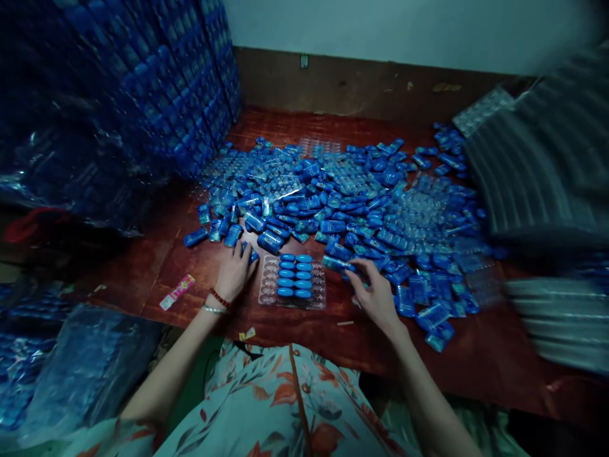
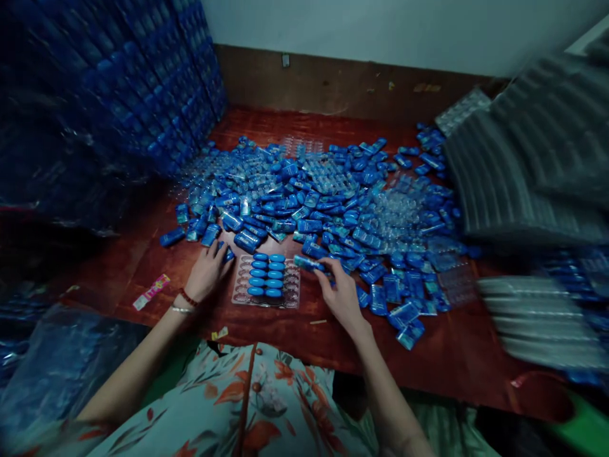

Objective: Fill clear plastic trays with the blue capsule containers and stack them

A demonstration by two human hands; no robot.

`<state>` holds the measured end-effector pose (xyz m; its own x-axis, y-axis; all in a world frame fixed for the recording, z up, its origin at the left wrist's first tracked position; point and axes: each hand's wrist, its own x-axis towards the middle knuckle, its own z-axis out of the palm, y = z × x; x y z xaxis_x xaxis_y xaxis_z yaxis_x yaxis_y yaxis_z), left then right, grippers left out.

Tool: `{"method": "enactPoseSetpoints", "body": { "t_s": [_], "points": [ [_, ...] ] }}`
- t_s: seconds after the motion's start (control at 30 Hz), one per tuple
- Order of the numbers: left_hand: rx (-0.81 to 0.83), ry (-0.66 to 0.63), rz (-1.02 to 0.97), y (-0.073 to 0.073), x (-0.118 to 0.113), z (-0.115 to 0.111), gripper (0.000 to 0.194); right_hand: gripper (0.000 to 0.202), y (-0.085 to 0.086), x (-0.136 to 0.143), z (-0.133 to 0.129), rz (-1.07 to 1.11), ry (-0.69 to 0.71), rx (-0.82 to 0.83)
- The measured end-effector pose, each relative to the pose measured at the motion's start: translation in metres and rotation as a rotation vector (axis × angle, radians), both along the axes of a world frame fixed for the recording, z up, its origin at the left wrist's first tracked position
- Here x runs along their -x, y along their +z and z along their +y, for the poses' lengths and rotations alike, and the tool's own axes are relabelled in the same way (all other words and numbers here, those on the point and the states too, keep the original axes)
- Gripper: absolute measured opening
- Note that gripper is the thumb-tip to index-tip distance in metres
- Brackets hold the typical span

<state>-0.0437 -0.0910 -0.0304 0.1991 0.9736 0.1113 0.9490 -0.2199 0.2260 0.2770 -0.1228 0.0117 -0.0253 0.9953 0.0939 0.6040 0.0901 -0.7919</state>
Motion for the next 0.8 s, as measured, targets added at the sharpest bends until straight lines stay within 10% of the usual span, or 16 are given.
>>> {"method": "enactPoseSetpoints", "body": {
  "t_s": [0.23, 0.47, 0.8],
  "points": [
    [-0.006, -0.003, -0.071, 0.002, 0.02, -0.062, 0.043, 0.021, -0.001, 0.014, -0.071, 0.152, 0.115, 0.102],
    [0.026, 0.138, -0.522, 0.055, 0.004, -0.1, 0.028, 0.029, -0.003, 0.041, -0.059, -0.025, 0.406, -0.163],
    [0.729, 0.492, -1.302, 0.054, -0.025, -0.107, 0.061, 0.029, -0.008, 0.039, -0.055, 0.364, 0.005, 0.302]
  ]
}}
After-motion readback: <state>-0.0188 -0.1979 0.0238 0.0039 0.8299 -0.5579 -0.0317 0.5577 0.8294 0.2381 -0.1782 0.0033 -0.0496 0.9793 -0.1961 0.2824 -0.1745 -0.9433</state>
